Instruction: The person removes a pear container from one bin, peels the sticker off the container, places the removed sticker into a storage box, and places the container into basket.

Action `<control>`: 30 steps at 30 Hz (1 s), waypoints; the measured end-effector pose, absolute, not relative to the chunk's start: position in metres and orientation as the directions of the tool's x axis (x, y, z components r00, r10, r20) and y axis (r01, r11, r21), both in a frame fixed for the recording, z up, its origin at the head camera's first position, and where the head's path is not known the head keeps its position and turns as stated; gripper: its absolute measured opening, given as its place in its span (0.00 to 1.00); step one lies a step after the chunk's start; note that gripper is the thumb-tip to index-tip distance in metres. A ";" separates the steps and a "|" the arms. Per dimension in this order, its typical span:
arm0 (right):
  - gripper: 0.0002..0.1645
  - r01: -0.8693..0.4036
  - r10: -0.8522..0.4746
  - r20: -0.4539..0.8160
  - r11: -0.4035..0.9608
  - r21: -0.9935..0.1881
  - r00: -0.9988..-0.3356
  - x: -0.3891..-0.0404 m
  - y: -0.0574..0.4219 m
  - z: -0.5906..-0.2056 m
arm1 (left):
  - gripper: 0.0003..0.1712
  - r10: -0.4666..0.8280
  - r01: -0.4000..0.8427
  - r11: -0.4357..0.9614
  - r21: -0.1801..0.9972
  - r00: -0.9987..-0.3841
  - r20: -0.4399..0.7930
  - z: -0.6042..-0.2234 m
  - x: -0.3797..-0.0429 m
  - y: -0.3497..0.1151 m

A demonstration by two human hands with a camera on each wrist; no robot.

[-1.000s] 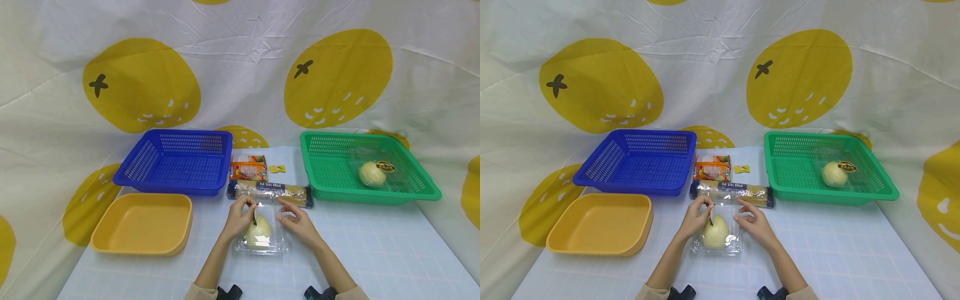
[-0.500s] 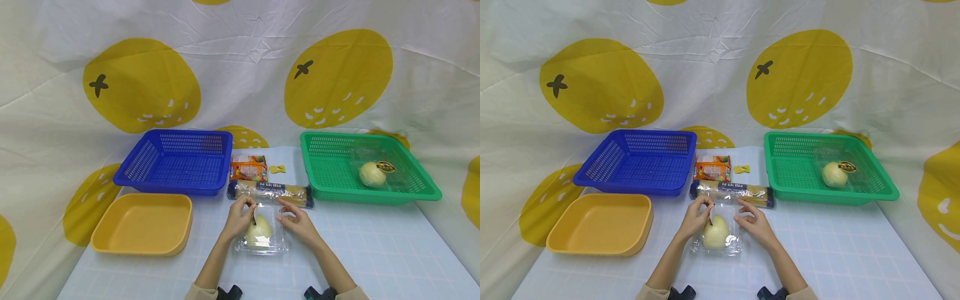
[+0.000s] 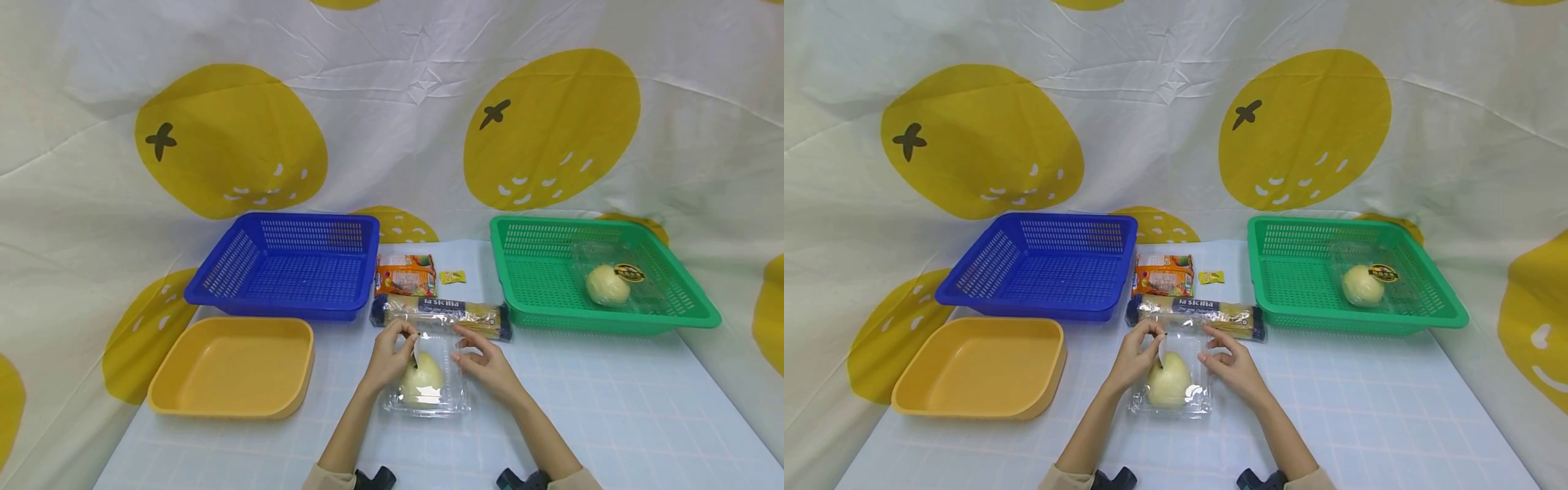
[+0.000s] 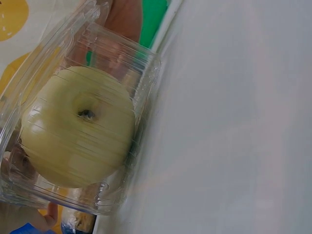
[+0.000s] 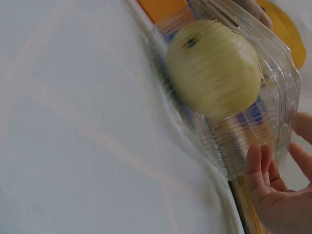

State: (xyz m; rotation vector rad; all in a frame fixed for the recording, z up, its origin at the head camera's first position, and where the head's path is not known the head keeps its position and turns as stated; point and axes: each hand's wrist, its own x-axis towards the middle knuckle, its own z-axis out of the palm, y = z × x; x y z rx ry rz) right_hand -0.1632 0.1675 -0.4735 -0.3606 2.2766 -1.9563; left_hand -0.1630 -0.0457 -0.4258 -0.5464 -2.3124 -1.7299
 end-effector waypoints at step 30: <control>0.33 -0.143 -0.273 0.105 0.122 -0.982 -0.956 -0.162 0.169 -0.474 | 0.02 0.157 0.361 0.183 0.915 -0.929 0.335 -0.425 -0.162 -0.048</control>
